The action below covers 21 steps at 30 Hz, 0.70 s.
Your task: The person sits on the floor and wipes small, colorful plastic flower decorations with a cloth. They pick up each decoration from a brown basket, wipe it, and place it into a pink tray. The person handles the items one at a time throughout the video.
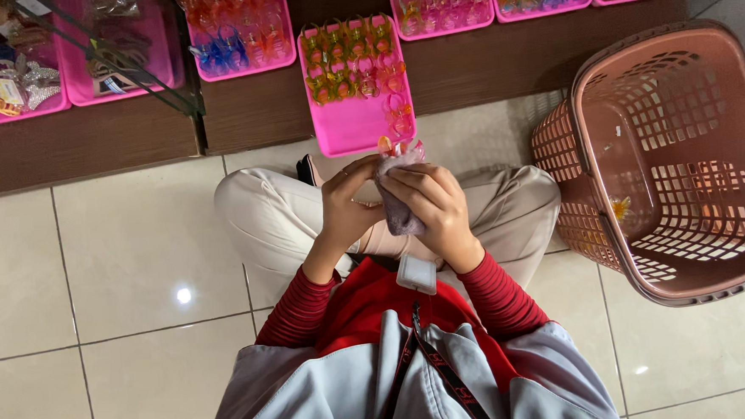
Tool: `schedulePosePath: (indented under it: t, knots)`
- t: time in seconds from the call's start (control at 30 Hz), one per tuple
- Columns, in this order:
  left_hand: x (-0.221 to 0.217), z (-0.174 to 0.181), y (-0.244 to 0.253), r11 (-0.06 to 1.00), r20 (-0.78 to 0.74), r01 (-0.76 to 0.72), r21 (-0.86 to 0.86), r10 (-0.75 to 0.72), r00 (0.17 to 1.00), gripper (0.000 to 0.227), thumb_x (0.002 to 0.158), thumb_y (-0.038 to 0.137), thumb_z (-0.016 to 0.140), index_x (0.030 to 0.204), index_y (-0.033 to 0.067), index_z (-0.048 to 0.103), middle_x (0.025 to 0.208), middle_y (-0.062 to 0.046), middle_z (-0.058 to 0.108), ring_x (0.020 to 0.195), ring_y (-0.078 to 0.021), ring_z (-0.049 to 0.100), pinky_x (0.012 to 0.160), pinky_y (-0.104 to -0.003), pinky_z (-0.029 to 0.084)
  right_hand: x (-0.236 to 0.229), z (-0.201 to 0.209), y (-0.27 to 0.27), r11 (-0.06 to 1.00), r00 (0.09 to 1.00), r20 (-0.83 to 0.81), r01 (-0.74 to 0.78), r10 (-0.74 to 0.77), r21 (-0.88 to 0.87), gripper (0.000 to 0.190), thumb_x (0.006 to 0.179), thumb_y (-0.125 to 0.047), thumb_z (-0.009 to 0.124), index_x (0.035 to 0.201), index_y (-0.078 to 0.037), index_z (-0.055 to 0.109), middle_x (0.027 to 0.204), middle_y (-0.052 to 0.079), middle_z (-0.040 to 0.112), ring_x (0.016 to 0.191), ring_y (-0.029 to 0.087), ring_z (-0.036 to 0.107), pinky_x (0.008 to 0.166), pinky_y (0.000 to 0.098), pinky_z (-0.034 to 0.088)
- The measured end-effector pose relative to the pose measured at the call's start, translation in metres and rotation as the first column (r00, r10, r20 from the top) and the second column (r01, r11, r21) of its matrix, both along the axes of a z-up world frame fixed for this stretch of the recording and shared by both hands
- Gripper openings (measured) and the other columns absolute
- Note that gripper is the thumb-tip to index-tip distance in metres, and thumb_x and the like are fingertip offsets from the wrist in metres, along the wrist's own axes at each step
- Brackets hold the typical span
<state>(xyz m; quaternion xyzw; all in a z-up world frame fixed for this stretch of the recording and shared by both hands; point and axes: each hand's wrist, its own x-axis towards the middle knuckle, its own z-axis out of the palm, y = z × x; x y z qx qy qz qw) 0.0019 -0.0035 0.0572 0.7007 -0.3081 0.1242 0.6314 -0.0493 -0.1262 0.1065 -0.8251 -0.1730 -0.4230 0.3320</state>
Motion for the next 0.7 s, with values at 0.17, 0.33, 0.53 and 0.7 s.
schedulePosePath:
  t: [0.17, 0.33, 0.53, 0.7]
  knots:
    - [0.001, 0.000, 0.005, 0.999, -0.015, -0.053, -0.011, 0.053, 0.998, 0.041, 0.054, 0.002, 0.076, 0.094, 0.0022, 0.064, 0.089, -0.014, 0.064, 0.080, -0.0275, 0.064, 0.068, -0.034, 0.052, -0.006, 0.005, -0.023, 1.000, 0.991, -0.132, 0.014, -0.011, 0.024, 0.026, 0.088, -0.023, 0.051, 0.088, -0.002, 0.066, 0.079, 0.012, 0.061, 0.067, 0.032, 0.058, 0.062, 0.0405, 0.048]
    - [-0.001, 0.006, 0.000, 1.000, 0.005, -0.015, -0.007, 0.015, 1.000, 0.041, 0.055, 0.000, 0.076, 0.094, 0.0024, 0.063, 0.090, -0.014, 0.064, 0.079, -0.0298, 0.064, 0.067, -0.036, 0.052, 0.005, 0.011, -0.013, 0.992, 0.992, -0.018, 0.128, -0.128, 0.018, 0.022, 0.087, -0.020, 0.054, 0.089, -0.002, 0.067, 0.089, 0.014, 0.065, 0.073, 0.030, 0.057, 0.070, 0.0361, 0.048]
    - [0.003, 0.000, 0.004, 0.994, -0.107, -0.064, -0.088, 0.055, 0.993, 0.044, 0.056, -0.002, 0.076, 0.097, 0.0012, 0.063, 0.088, -0.016, 0.064, 0.075, -0.0272, 0.064, 0.065, -0.032, 0.053, -0.003, -0.006, -0.003, 0.997, 0.994, -0.074, 0.074, -0.075, -0.017, 0.032, 0.091, -0.027, 0.046, 0.097, -0.001, 0.064, 0.104, 0.012, 0.063, 0.093, 0.031, 0.059, 0.086, 0.0416, 0.041]
    - [0.011, -0.017, 0.010, 0.985, -0.144, -0.075, -0.156, 0.053, 0.988, 0.044, 0.060, 0.003, 0.078, 0.100, -0.0011, 0.060, 0.086, -0.017, 0.062, 0.074, -0.0251, 0.064, 0.066, -0.032, 0.053, -0.011, -0.040, -0.015, 0.999, 0.988, -0.144, 0.050, -0.053, -0.021, 0.038, 0.089, -0.035, 0.046, 0.095, -0.004, 0.066, 0.080, 0.008, 0.064, 0.074, 0.025, 0.063, 0.083, 0.0413, 0.045]
